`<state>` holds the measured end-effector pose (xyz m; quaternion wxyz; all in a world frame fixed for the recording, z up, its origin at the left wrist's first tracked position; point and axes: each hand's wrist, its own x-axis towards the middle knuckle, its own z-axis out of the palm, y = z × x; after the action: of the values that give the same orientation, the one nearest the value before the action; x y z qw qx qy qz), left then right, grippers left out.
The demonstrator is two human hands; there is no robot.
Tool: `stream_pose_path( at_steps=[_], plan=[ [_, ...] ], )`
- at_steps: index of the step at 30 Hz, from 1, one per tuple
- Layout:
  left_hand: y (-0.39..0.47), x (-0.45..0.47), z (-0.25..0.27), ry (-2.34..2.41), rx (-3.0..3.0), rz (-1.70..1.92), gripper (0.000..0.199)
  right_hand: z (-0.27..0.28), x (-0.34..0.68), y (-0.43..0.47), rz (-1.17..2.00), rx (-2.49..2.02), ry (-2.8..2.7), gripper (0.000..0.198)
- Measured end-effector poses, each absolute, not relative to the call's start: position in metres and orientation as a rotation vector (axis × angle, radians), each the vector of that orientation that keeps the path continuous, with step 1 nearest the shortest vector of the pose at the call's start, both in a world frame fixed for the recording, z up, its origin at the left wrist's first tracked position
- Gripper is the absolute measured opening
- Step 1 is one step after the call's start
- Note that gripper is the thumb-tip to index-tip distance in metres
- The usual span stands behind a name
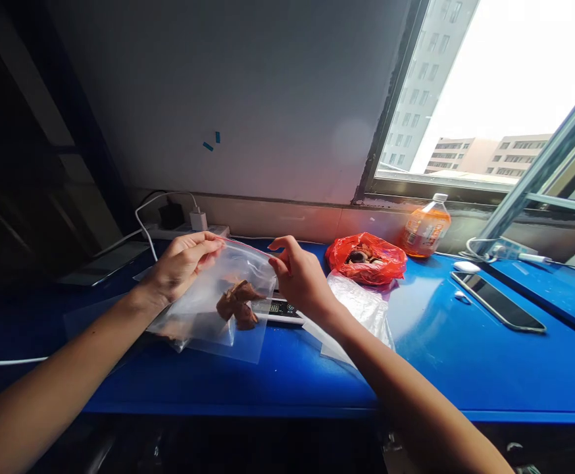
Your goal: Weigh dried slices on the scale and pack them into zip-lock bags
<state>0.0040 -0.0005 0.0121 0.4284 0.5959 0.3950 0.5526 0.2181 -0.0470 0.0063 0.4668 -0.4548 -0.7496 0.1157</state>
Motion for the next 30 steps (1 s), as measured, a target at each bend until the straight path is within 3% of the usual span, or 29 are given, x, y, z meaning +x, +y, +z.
stream_pose_path(
  at_steps=[7,12,17,21,30],
  plan=[
    [0.0,-0.001,0.017,0.919,1.496,1.385,0.021,0.017,0.236,-0.044,0.211,-1.078,-1.731,0.016],
    [0.007,-0.007,0.016,0.892,1.331,1.61,0.022,-0.005,0.219,-0.038,0.593,-0.994,-1.514,0.033],
    [0.005,0.001,0.012,0.838,1.293,1.477,0.031,-0.021,0.198,-0.038,0.888,-1.051,-1.473,0.033],
    [0.003,0.0,0.014,0.857,1.223,1.537,0.033,-0.018,0.191,-0.046,0.874,-1.018,-1.453,0.027],
    [-0.004,0.004,0.011,0.881,1.347,1.429,0.028,-0.016,0.182,-0.05,0.85,-0.944,-1.283,0.034]
  ],
)
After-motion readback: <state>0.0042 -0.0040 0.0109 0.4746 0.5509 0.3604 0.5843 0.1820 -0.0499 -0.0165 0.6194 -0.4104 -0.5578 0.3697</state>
